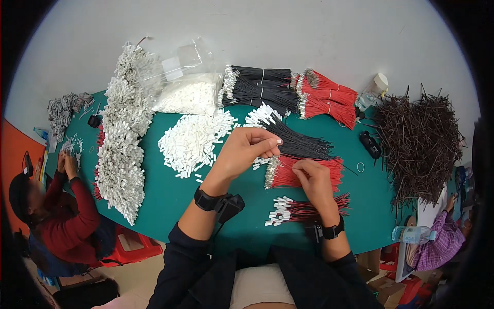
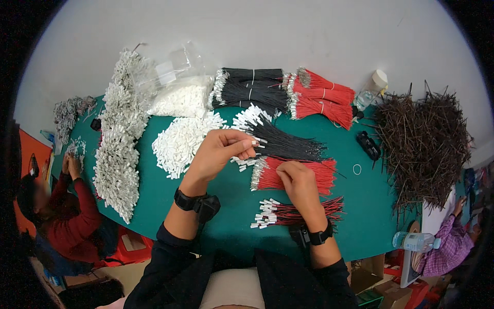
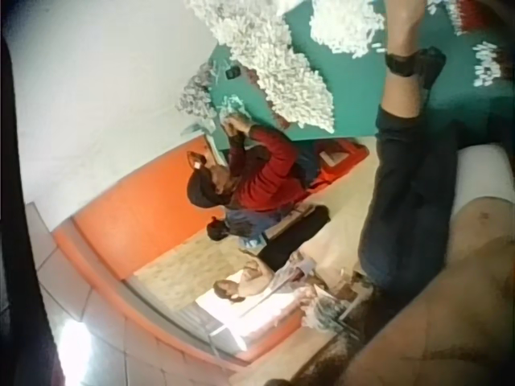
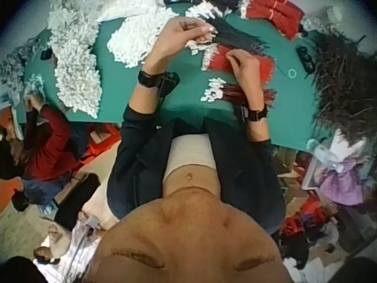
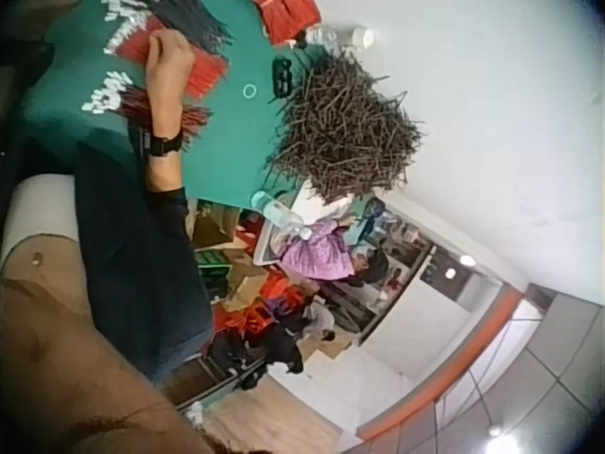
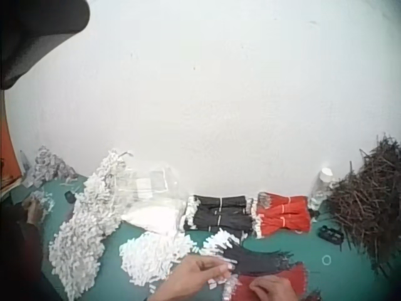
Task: Manually attaching small white connectors to red wires at a production workbench.
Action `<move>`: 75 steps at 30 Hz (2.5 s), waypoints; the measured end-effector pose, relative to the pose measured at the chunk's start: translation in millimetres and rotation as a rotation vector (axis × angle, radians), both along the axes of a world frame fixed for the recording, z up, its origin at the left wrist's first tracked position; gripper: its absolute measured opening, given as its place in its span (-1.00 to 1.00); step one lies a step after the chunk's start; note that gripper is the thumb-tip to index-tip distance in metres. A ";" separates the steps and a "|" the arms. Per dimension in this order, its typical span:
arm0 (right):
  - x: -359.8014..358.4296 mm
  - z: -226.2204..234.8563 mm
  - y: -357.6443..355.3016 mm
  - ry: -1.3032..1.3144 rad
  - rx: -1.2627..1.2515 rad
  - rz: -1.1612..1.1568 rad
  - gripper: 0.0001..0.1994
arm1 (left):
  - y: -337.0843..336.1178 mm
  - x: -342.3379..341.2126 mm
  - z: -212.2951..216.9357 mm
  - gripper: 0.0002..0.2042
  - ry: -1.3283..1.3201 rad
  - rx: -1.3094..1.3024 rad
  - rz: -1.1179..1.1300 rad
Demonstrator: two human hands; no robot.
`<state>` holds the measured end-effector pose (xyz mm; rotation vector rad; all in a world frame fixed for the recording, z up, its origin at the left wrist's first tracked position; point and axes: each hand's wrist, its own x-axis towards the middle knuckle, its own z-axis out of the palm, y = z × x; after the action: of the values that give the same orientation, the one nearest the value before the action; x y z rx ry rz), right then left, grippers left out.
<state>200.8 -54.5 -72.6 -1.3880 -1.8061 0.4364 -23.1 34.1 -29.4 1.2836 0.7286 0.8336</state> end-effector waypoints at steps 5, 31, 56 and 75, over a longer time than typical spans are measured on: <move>-1.8 19.5 -8.3 0.124 -0.071 -0.004 -0.95 | -0.9 3.5 0.0 -0.79 0.031 0.049 -0.004; -9.7 84.5 -14.9 -0.005 0.344 -0.134 -0.83 | -21.6 9.9 19.8 -0.81 0.114 0.128 -0.141; -8.8 82.1 -8.3 0.049 0.251 -0.055 -0.87 | -28.4 15.3 21.1 -0.84 0.139 0.126 -0.135; -8.6 76.8 -3.6 0.131 0.191 0.003 -0.91 | -29.5 20.0 11.1 -0.84 0.104 0.252 -0.088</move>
<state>192.3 -58.2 4.2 -1.1977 -1.6969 0.3383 -3.1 4.6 -18.3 1.5836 0.6582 0.8096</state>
